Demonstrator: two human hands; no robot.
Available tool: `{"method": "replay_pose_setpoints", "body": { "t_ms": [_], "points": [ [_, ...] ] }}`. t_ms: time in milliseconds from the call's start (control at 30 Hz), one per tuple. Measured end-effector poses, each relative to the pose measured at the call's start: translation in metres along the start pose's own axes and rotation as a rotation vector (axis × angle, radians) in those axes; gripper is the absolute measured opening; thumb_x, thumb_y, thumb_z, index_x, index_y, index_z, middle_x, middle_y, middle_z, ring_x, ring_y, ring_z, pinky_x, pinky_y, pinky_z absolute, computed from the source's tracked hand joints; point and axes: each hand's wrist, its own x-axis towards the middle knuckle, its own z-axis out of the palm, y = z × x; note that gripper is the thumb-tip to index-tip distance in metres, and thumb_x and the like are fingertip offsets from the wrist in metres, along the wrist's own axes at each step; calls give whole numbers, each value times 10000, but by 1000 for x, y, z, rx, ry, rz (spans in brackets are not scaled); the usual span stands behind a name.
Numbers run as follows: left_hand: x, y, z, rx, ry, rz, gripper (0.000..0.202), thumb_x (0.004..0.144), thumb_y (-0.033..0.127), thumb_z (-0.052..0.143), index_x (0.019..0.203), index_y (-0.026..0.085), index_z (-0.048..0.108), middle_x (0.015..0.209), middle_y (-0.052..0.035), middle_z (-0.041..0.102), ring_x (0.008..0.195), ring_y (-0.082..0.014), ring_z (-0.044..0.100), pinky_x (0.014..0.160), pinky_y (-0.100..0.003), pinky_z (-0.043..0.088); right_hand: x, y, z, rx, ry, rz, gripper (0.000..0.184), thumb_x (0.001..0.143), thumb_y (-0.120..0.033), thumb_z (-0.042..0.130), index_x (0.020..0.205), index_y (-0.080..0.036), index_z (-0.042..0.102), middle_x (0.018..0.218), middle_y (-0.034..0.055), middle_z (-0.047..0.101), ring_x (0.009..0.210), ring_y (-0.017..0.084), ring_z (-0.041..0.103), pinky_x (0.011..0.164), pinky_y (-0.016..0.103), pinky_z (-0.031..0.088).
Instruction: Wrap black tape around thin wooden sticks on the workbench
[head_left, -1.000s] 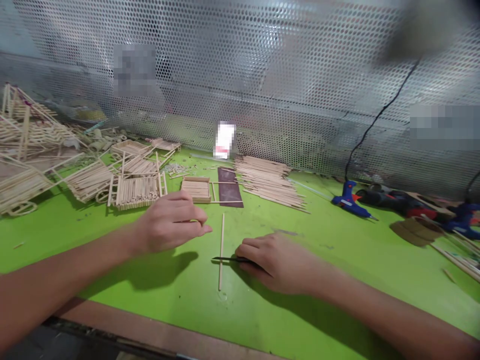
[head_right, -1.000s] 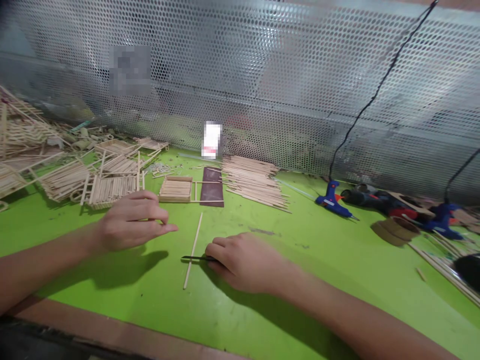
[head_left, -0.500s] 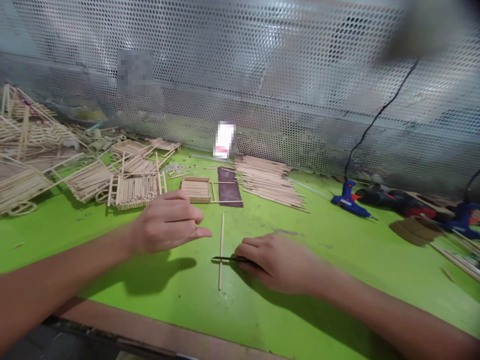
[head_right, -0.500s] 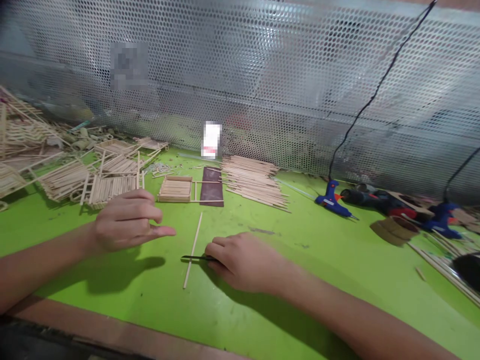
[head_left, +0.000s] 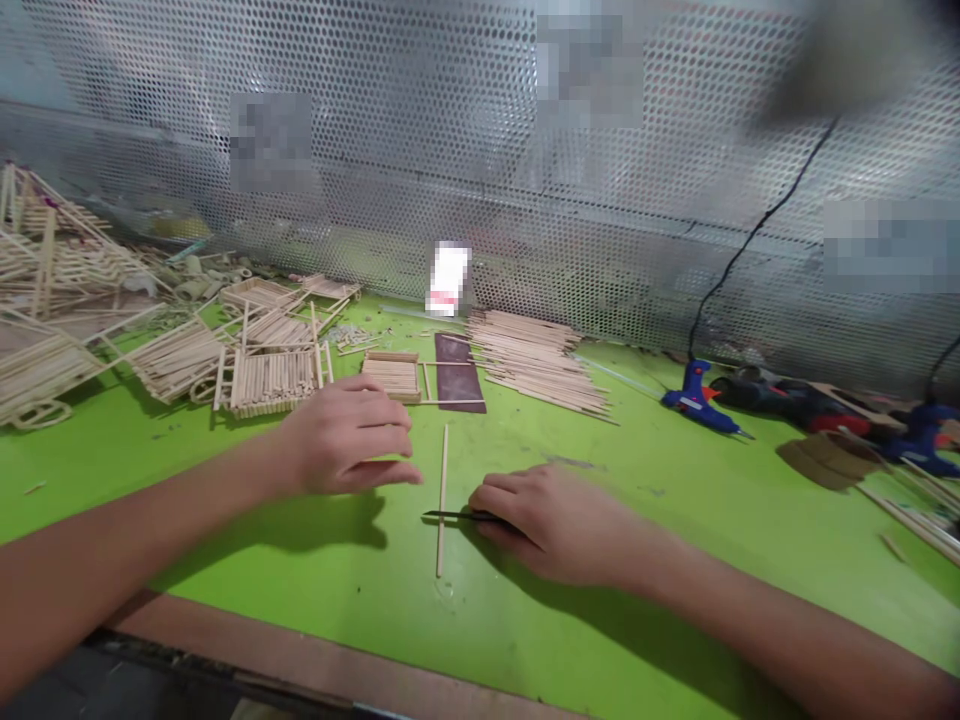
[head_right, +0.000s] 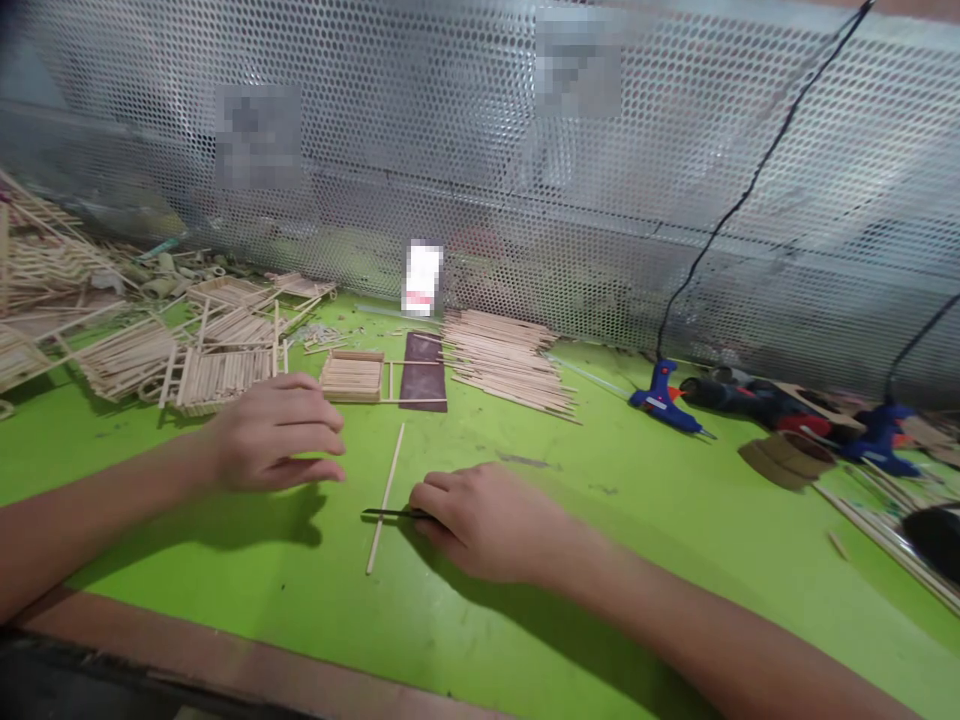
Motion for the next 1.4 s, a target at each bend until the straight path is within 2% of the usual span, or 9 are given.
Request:
{"method": "replay_pose_setpoints", "body": {
  "t_ms": [67,233,433,733,1067,1133,1200,1300,1400],
  "points": [
    [-4,-4,6,-54,-131,-66,100,1039,220,600,1021,195,695,868,10,782,753,-136,695,764,-318,566,0,-1,0,-8,-3,6,161,1046,-290,513,992,-190,626,882,22,683,685,156,597,604,300,316],
    [-6,0,17,-202,-457,-115,443,947,85,590,1367,215,648,1309,-63,736,1136,-232,711,994,-436,558,2,-1,4,-57,15,15,175,1059,-279,510,955,-192,620,809,0,668,627,143,563,589,308,283],
    [-4,9,15,-293,-630,-203,371,1068,298,505,1405,227,643,1461,-54,636,1304,-250,637,1098,-431,502,0,0,4,-167,17,-84,186,1073,-248,479,945,-189,600,760,3,641,599,142,516,580,337,227],
    [-12,1,13,-265,-627,-282,417,1030,368,594,1428,250,630,1483,-64,619,1330,-261,620,1114,-427,486,-1,-8,7,-116,68,-103,201,1051,-195,445,896,-187,573,762,16,607,637,149,492,601,332,260],
    [-12,0,15,-238,-606,-246,401,1046,370,561,1410,217,633,1464,-78,635,1289,-259,634,1062,-406,468,-1,-8,7,-114,66,-148,142,907,-69,493,889,-193,558,772,14,590,660,159,469,604,327,264],
    [-10,1,16,-208,-551,-213,346,1072,346,502,1339,200,665,1369,-86,697,1203,-248,666,1026,-401,457,0,-8,8,-107,74,-152,141,921,-76,492,884,-192,562,781,21,594,692,167,485,610,325,276],
    [-6,5,17,-180,-495,-191,331,1096,327,419,1169,179,706,1152,-85,764,1013,-229,693,945,-392,453,0,-7,8,-99,81,-146,143,943,-86,490,887,-190,570,792,28,600,723,173,500,615,320,289],
    [0,18,20,-171,-473,-142,375,1096,331,373,893,178,649,830,-43,697,730,-199,601,807,-377,426,1,-7,10,-86,91,-146,143,947,-84,496,897,-188,581,801,30,610,734,177,503,622,317,312],
    [3,32,24,-143,-487,-45,277,1058,275,449,835,191,589,779,-26,638,688,-195,540,745,-369,398,2,-6,12,-90,97,-155,153,943,-76,491,891,-188,582,797,30,612,732,181,500,635,322,337]
  ]
}}
